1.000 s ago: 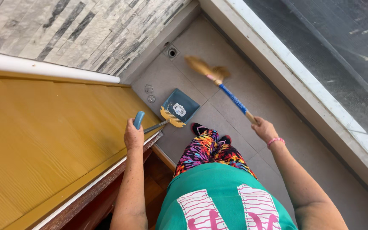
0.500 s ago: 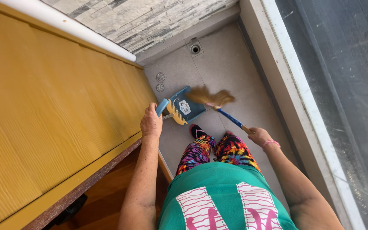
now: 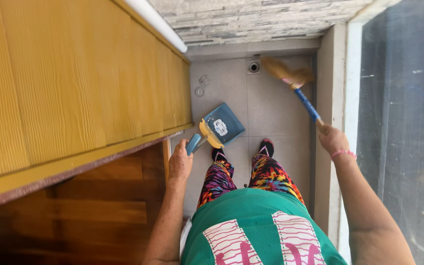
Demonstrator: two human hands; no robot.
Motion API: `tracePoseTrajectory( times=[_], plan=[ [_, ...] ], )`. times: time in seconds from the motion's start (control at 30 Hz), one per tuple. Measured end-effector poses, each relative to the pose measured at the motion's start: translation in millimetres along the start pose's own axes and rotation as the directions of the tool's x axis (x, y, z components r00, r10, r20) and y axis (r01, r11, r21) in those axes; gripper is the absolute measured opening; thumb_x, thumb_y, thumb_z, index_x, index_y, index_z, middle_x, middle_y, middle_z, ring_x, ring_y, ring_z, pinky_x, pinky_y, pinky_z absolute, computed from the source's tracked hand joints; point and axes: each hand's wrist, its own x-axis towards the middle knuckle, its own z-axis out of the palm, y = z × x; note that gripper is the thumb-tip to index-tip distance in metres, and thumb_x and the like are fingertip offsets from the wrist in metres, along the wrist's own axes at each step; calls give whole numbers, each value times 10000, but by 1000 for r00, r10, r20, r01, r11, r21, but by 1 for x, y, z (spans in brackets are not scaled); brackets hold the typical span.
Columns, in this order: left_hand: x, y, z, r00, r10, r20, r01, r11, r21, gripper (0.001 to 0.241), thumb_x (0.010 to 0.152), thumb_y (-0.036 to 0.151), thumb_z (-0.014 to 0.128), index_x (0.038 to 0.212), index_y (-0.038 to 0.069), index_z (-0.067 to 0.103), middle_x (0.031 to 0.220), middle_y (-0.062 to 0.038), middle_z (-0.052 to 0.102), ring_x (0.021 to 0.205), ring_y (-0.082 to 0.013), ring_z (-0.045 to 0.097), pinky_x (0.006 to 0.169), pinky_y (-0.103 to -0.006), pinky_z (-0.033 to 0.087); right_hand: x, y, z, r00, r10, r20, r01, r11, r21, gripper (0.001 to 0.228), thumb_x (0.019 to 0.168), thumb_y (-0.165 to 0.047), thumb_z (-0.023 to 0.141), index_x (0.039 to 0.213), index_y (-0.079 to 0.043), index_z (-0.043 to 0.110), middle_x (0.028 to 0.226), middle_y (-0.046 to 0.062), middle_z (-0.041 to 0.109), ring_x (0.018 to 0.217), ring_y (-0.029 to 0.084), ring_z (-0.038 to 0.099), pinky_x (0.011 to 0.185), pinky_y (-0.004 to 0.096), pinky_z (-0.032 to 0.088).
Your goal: The person sweeps debris on a wooden floor and tiled balcony using a broom and dustpan. They gather dirt into the dustpan, move between indoor and outdoor areas, and continue sweeping along walls and corners.
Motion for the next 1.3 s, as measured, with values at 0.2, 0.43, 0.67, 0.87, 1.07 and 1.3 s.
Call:
tracePoseTrajectory(
  times=[0.2, 0.43, 0.67, 0.87, 1.07, 1.3],
  plan=[
    [-70, 10, 8, 947, -309, -87, 302, 950, -81, 370, 906, 94, 661, 1263, 120, 569, 1225, -172, 683, 1106, -414, 652, 900, -515, 531, 92, -5, -16, 995, -27, 93, 34, 997, -73, 464, 900, -248, 672, 1349, -127, 679, 1110, 233, 740, 1035, 410, 714, 912, 484, 557],
    [-148, 5, 23, 839, -533, -114, 512, 842, -167, 406, 893, 78, 663, 1283, 89, 553, 1228, -202, 669, 1137, -404, 655, 943, -501, 523, 91, -39, 33, 978, -148, 147, 168, 976, -140, 519, 834, -240, 717, 1343, -144, 682, 1188, 202, 727, 1111, 383, 690, 991, 443, 531],
    [-227, -32, 64, 735, -661, -151, 623, 746, -234, 425, 912, 94, 660, 1314, 89, 523, 1232, -204, 668, 1136, -405, 656, 946, -496, 532, 39, -69, 110, 940, -242, 240, 312, 896, -317, 423, 922, -155, 570, 1330, -121, 675, 1253, 216, 699, 1173, 395, 659, 1007, 481, 516],
    [-276, -62, 106, 660, -714, -236, 644, 698, -314, 430, 911, 115, 666, 1307, 100, 501, 1233, -205, 659, 1114, -419, 653, 915, -497, 534, -58, -53, 153, 844, -275, 461, 488, 751, -445, 543, 928, -135, 529, 1445, -295, 567, 1220, 186, 701, 1140, 368, 678, 971, 485, 536],
    [-291, -88, 119, 626, -758, -184, 675, 645, -360, 377, 947, 157, 662, 1284, 124, 496, 1176, -195, 668, 1079, -413, 670, 893, -509, 554, -117, -20, 132, 685, -364, 631, 643, 709, -289, 472, 903, -244, 630, 1374, -248, 649, 1098, 166, 768, 1026, 340, 749, 937, 452, 570],
    [-347, -95, 131, 552, -818, -162, 703, 561, -437, 359, 965, 192, 649, 1287, 139, 500, 1171, -204, 663, 1054, -425, 682, 897, -519, 559, -110, -68, 109, 620, -575, 534, 767, 587, -258, 479, 911, -321, 667, 1372, -197, 633, 1035, 213, 746, 988, 398, 724, 911, 482, 559]
  ],
)
